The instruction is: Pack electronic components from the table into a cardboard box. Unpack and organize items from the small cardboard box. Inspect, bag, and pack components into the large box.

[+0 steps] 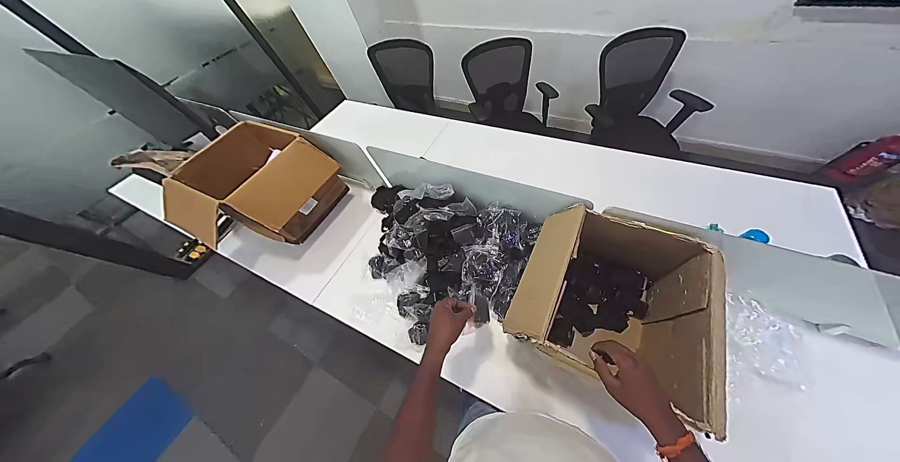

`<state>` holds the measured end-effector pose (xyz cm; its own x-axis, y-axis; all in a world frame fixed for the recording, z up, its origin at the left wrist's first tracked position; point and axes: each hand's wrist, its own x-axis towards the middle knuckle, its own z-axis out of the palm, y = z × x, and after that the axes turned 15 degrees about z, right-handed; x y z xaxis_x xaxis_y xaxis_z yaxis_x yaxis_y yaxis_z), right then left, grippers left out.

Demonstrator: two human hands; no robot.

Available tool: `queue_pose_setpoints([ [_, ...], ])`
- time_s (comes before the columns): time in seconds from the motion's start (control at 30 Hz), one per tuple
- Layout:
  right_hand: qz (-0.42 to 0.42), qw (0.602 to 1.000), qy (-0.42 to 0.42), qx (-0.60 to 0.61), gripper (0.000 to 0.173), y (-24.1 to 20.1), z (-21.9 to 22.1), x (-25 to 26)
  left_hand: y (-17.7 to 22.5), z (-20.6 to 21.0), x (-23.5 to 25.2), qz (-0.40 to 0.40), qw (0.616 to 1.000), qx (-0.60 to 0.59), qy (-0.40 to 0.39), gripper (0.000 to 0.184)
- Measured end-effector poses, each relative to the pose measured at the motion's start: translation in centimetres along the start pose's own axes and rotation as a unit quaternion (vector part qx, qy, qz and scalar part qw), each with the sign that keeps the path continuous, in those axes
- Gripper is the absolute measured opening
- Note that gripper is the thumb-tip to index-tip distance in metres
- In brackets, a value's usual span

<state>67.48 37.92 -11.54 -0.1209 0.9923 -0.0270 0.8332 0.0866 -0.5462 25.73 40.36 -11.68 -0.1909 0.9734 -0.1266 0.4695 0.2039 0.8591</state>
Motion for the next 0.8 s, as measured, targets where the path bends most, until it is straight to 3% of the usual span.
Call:
queue_pose_setpoints([
  [0.1,-0.008,1.0,0.02,0.011,0.029,0.0,0.2,0.0,6.6,0.0,-0.5,0.047,0.986,-0.153,0.038,0.016],
  [0.2,-0.007,0.999,0.03,0.029,0.028,-0.1,0.0,0.0,12.2,1.4,-1.3,0.118,0.94,-0.315,0.058,0.011],
  [0.37,-0.018,0.989,0.081,0.12,0.025,0.0,-0.3,-0.7,17.5,6.9,-1.6,0.159,0.91,-0.382,0.009,0.025],
  [0.57,0.007,0.958,0.133,0.252,0.025,0.3,-0.7,-0.5,17.0,15.0,-1.3,0.125,0.928,-0.345,-0.057,0.031],
  [0.8,0.102,0.955,0.05,0.275,0.027,-0.3,-1.1,-0.1,13.3,17.9,-1.5,0.138,0.921,-0.327,-0.164,0.01],
])
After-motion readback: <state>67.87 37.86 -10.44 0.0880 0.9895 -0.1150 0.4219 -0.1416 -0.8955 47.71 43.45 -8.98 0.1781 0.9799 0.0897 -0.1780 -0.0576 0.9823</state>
